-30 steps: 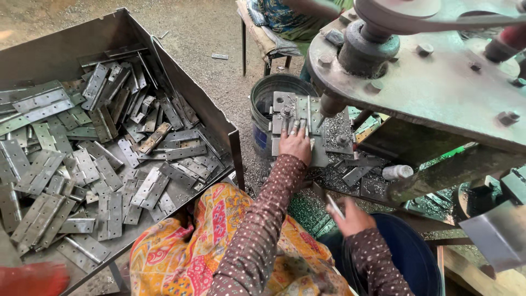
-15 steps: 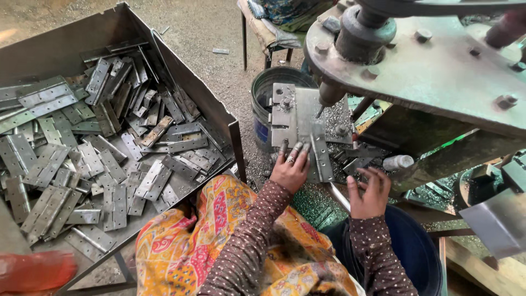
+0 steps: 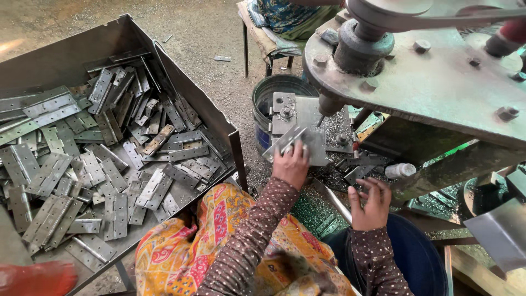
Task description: The person sits on the ground and repeatedly picks up metal hinge pieces from a nearby bin, places them into a jig on a manual punching machine, and operates the lever to punch holes. The processed pieces are then dropped back into the bin.
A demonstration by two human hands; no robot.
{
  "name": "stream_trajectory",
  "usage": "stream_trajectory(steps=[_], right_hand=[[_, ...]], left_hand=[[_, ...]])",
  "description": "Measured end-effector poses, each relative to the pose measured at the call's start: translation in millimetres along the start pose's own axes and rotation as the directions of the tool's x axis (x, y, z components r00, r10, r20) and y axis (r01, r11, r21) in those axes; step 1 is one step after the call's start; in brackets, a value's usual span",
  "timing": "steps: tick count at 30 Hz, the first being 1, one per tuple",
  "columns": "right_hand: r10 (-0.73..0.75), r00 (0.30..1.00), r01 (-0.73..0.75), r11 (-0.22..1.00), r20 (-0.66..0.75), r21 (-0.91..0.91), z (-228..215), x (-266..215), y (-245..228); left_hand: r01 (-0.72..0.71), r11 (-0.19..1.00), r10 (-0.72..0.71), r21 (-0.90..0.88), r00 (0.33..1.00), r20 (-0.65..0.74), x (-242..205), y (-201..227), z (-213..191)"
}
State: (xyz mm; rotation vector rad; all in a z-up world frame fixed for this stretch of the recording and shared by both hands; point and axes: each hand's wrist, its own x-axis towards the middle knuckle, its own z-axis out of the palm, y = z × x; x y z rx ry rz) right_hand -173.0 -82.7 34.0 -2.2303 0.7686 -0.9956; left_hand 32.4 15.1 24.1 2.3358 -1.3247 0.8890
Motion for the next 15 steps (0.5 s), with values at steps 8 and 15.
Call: stream_trajectory(steps=[8, 15], right_hand=[[0.028, 0.999, -0.027, 0.999, 0.036, -0.034, 2, 0, 8], [0.001, 0.999, 0.003, 0.996, 0.046, -0.086, 0, 1, -7]], left_hand=[[0.274, 0.961, -0.261, 0.02, 0.888, 0.379, -19, -4, -7], [0.124, 0.992, -0.095, -0.03, 0.873, 0.479, -7, 36, -1]])
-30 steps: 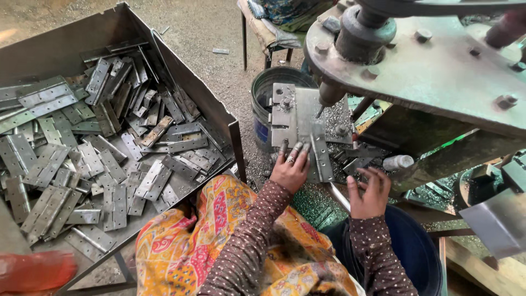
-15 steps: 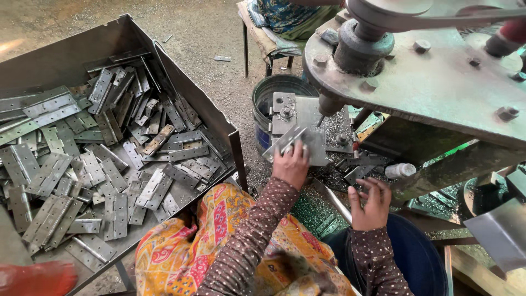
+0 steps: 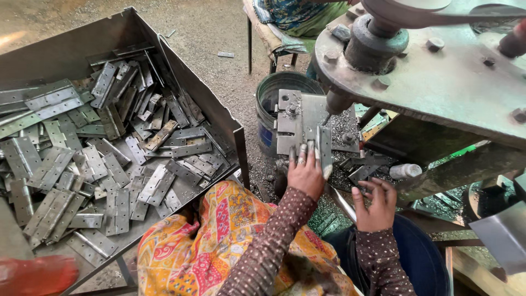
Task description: The person sits on the ground and repeatedly picks up metal hinge pieces from a nearby bin, places them into a jig on a manual punching machine, and operates the lever to punch holes. The processed pieces are then dropped back into the bin.
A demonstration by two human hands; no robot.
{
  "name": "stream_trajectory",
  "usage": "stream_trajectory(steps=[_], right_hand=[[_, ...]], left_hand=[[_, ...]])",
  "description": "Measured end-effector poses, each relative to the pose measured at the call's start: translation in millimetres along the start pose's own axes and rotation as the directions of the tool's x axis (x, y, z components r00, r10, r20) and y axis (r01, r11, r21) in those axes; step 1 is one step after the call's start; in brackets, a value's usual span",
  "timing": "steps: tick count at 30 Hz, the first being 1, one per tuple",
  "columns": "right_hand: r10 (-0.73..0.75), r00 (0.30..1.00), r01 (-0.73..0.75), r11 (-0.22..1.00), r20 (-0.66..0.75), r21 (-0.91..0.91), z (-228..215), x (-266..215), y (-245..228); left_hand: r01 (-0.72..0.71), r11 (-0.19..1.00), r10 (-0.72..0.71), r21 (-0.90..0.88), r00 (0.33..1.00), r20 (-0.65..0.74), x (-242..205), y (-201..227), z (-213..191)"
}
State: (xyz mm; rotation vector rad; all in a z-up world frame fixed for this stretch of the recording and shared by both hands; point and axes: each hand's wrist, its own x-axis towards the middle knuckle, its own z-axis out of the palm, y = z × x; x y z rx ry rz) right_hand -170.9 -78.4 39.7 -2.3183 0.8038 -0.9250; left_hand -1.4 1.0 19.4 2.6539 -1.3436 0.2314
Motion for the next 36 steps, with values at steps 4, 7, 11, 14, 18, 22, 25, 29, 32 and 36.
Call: stream_trajectory(steps=[4, 7, 11, 14, 18, 22, 25, 29, 32, 36], right_hand=[[-0.108, 0.994, 0.107, 0.971, 0.007, -0.213, -2, 3, -3], [-0.201, 0.975, 0.224, 0.9, 0.098, -0.374, 7, -4, 8], [0.304, 0.839, -0.039, 0.861, 0.452, -0.507, 37, -39, 42], [0.478, 0.686, -0.127, 0.821, 0.549, -0.556, 63, -70, 75], [0.401, 0.686, -0.119, 0.885, 0.608, -0.45, 70, -84, 101], [0.487, 0.552, 0.013, 0.806, 0.677, -0.591, 57, -21, 97], [0.378, 0.637, 0.138, 0.801, 0.672, -0.582, 52, -6, 91], [0.37, 0.709, -0.025, 0.864, 0.6, -0.503, 57, -34, 102], [0.317, 0.801, -0.042, 0.876, 0.508, -0.48, 77, -84, 126], [0.292, 0.821, -0.041, 0.887, 0.491, -0.46, 86, -111, 145]], left_hand=[[0.073, 0.987, -0.073, -0.14, 0.997, 0.005, 19, -2, 10], [0.082, 0.983, -0.083, -0.167, 0.997, -0.001, 19, -5, 12], [0.065, 0.985, -0.08, -0.162, 0.993, -0.089, 15, -6, 9], [0.063, 0.988, -0.086, -0.14, 0.981, -0.171, 14, -6, 10], [0.05, 0.983, -0.07, -0.178, 0.992, -0.108, 4, -8, 9], [0.023, 0.994, -0.031, -0.103, 0.997, -0.077, 22, -11, 6], [0.042, 0.995, -0.045, -0.091, 0.999, -0.027, 31, -11, 18], [0.069, 0.992, -0.077, -0.104, 0.994, -0.074, 55, -12, 32], [0.051, 0.997, -0.06, -0.062, 0.985, -0.161, 57, -12, 44], [0.05, 0.996, -0.062, -0.07, 0.983, -0.171, 37, -6, 46]])
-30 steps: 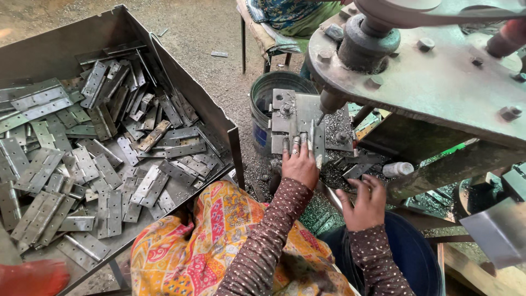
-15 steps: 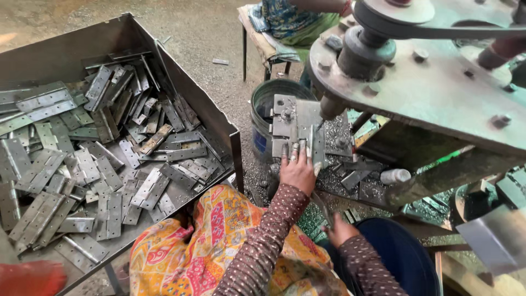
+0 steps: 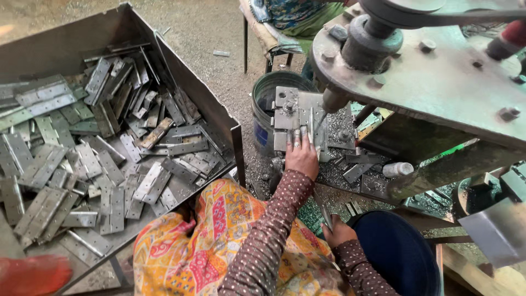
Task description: The person sits on the ground and repeatedly picks up metal hinge pieces from a nearby bin, places them into a jig on a manual punching machine, and operates the lever to punch holes. The processed pieces are then dropped back into the bin.
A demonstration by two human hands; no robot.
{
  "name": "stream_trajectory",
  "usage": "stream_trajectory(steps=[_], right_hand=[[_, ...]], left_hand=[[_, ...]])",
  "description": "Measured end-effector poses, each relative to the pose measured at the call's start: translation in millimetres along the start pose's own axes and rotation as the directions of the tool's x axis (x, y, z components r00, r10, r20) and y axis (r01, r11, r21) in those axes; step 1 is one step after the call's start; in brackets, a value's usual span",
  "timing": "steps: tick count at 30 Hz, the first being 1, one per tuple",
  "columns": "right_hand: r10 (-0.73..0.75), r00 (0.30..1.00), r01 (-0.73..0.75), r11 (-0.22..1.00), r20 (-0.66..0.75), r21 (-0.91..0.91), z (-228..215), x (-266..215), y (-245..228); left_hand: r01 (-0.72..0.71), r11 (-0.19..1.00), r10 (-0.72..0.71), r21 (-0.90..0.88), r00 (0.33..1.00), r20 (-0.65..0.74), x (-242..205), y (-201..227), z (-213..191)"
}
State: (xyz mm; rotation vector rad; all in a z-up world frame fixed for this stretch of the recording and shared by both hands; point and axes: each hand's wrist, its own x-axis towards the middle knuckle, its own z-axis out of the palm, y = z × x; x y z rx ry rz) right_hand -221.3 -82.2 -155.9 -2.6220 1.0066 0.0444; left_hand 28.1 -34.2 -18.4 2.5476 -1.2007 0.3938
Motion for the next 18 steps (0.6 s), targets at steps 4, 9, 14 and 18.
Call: stream_trajectory(steps=[4, 9, 14, 18], right_hand=[[0.035, 0.983, -0.041, 0.999, 0.179, 0.031, -45, 27, -17], [0.01, 0.954, 0.054, 0.978, 0.301, -0.201, -101, 51, -30], [0.086, 0.962, -0.077, 0.996, 0.259, -0.045, -59, 26, -24], [0.125, 0.983, -0.121, 0.992, 0.135, -0.041, -12, 4, -13]], left_hand=[[-0.023, 1.0, 0.023, -0.004, 0.999, -0.041, -7, -1, -20], [-0.003, 0.999, 0.011, -0.054, 0.988, 0.155, 6, -4, -17], [0.038, 0.997, -0.021, -0.064, 0.97, 0.244, 33, -4, -9], [0.034, 0.998, -0.024, -0.05, 0.979, 0.202, 25, -6, -15]])
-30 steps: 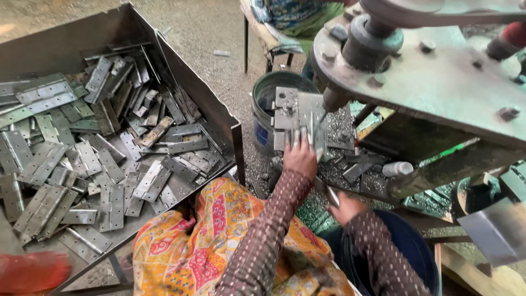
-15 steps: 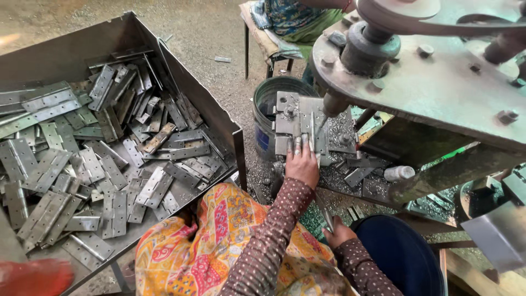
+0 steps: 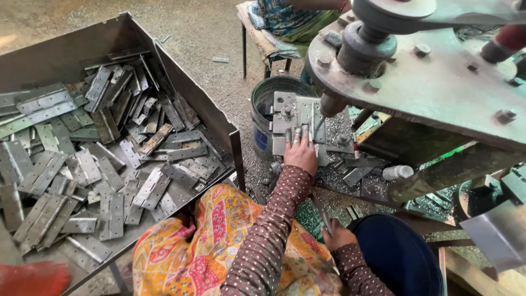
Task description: The person sits on the ground and repeatedly picks up metal hinge pieces from a nearby bin, places them into a jig on a manual punching machine, and operates the lever to punch holes. The processed pieces are then dropped back into the bin.
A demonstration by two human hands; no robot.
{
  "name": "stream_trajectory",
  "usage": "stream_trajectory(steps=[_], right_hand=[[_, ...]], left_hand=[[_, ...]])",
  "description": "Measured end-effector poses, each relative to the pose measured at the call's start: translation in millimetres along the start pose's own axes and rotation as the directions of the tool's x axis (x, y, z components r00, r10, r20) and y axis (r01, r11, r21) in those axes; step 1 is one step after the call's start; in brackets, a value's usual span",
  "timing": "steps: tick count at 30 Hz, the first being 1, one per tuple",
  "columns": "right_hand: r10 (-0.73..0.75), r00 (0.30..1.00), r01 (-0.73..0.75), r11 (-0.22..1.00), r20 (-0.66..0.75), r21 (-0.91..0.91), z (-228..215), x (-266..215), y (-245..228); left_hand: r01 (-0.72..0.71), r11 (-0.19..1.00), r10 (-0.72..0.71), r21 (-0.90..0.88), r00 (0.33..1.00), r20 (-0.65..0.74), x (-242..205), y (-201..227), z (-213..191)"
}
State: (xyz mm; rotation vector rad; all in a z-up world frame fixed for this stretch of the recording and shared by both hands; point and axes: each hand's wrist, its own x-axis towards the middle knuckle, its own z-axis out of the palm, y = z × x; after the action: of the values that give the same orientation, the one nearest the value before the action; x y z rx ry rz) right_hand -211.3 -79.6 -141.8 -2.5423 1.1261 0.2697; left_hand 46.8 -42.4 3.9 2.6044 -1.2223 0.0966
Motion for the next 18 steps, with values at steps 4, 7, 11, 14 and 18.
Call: stream_trajectory(steps=[4, 7, 11, 14, 18], right_hand=[[-0.083, 0.995, 0.08, 0.995, 0.047, 0.067, -20, 12, 0], [-0.073, 0.986, 0.084, 0.994, 0.147, -0.07, -67, 32, -12], [-0.076, 0.973, 0.103, 0.988, 0.218, -0.114, -93, 36, -16], [-0.05, 0.984, 0.065, 0.994, 0.169, -0.085, -65, 27, -10], [-0.074, 0.997, 0.074, 0.997, -0.036, 0.002, 7, 14, 10]], left_hand=[[-0.026, 1.0, 0.026, -0.007, 0.999, 0.038, -8, 1, -12], [-0.054, 0.997, 0.052, 0.064, 0.998, 0.03, 5, -5, -25], [0.006, 0.998, -0.002, -0.059, 0.997, 0.08, 14, -9, -23], [0.008, 1.0, -0.007, -0.027, 0.999, 0.038, 26, -11, -20], [0.011, 0.999, -0.01, -0.035, 1.0, 0.027, 31, -16, -11]])
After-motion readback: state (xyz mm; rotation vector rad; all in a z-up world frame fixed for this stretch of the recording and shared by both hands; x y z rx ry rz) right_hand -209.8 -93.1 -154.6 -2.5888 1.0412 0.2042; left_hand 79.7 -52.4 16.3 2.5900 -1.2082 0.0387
